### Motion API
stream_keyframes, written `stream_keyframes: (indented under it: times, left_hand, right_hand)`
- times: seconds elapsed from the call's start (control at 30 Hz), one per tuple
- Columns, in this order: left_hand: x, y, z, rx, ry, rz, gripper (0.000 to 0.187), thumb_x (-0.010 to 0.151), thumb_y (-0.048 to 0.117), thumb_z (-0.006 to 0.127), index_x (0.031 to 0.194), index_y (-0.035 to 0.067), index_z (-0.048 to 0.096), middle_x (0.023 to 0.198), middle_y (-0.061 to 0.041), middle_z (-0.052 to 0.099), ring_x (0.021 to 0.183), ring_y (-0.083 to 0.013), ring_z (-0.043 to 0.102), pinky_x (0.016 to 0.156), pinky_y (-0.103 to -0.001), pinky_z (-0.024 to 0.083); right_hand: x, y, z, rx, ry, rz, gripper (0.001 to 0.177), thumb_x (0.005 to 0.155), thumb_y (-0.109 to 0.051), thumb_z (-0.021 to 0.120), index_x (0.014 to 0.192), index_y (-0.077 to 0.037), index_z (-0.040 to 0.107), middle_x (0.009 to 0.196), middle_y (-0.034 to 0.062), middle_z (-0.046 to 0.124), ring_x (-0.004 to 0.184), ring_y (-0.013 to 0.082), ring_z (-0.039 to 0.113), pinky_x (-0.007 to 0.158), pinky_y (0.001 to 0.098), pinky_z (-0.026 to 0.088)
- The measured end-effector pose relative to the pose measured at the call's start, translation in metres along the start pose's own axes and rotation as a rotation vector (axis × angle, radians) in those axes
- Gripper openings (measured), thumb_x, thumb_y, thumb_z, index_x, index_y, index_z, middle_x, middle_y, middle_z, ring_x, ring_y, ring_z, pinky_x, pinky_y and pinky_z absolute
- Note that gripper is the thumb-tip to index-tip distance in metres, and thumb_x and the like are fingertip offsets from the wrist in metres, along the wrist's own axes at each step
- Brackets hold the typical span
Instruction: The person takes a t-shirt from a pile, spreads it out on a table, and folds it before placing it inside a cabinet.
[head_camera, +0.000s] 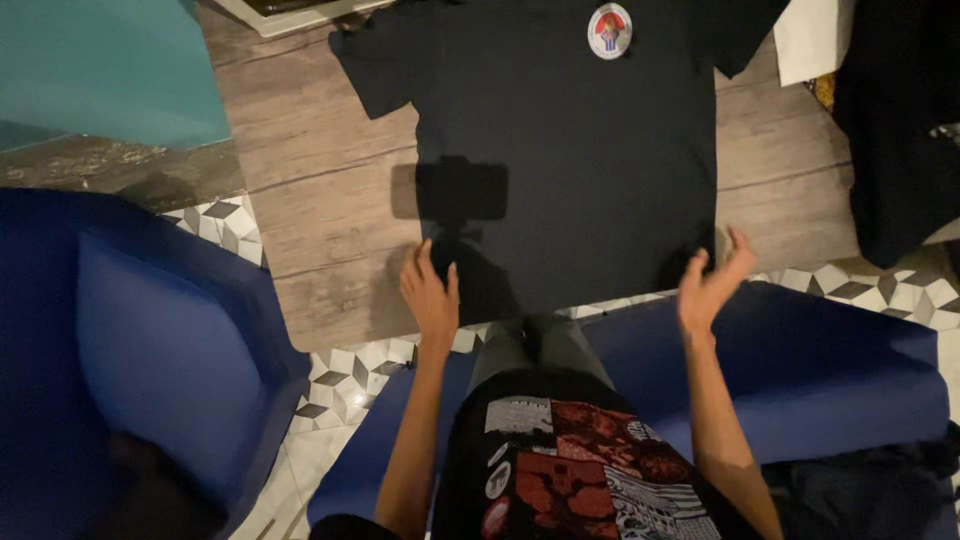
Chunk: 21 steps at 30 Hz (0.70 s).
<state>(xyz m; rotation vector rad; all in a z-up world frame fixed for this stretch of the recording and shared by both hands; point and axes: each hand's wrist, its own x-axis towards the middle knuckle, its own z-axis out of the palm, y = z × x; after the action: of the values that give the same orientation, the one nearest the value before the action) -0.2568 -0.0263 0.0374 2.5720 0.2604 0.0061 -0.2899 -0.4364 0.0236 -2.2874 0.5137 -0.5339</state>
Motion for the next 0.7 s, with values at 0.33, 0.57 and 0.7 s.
stream_keyframes:
  times: [0.33, 0.57, 0.7]
  left_hand:
    - [-0.093, -0.014, -0.017, -0.195, -0.080, -0.473, 0.047, 0.095, 0.048, 0.067, 0.101, 0.002, 0.067, 0.094, -0.019, 0.075, 0.097, -0.0389, 0.072, 0.088, -0.047, 0.053]
    - [-0.115, -0.079, 0.034, -0.220, 0.007, -0.424, 0.053, 0.091, 0.052, 0.075, 0.093, -0.001, 0.068, 0.091, -0.022, 0.071, 0.092, -0.0406, 0.068, 0.082, -0.048, 0.052]
    - [-0.126, -0.115, 0.058, -0.972, -0.065, -0.577, 0.067, 0.105, 0.042, 0.080, 0.080, -0.008, 0.042, 0.075, -0.009, 0.043, 0.070, -0.0219, 0.040, 0.062, -0.039, 0.050]
  right_hand:
    - [-0.049, 0.121, -0.031, 0.749, -0.109, 0.858, 0.050, 0.089, -0.007, 0.072, 0.134, -0.008, 0.050, 0.131, 0.0057, 0.056, 0.121, 0.0201, 0.055, 0.105, 0.0448, 0.042]
    - [-0.055, 0.123, -0.043, 0.662, -0.390, 0.752, 0.031, 0.098, -0.024, 0.085, 0.113, -0.006, 0.065, 0.105, 0.0027, 0.060, 0.096, 0.0125, 0.053, 0.087, 0.0331, 0.041]
    - [-0.060, 0.125, -0.053, 0.566, -0.382, 0.647, 0.024, 0.093, -0.021, 0.082, 0.106, -0.007, 0.069, 0.097, 0.0000, 0.067, 0.089, 0.0098, 0.058, 0.080, 0.0264, 0.043]
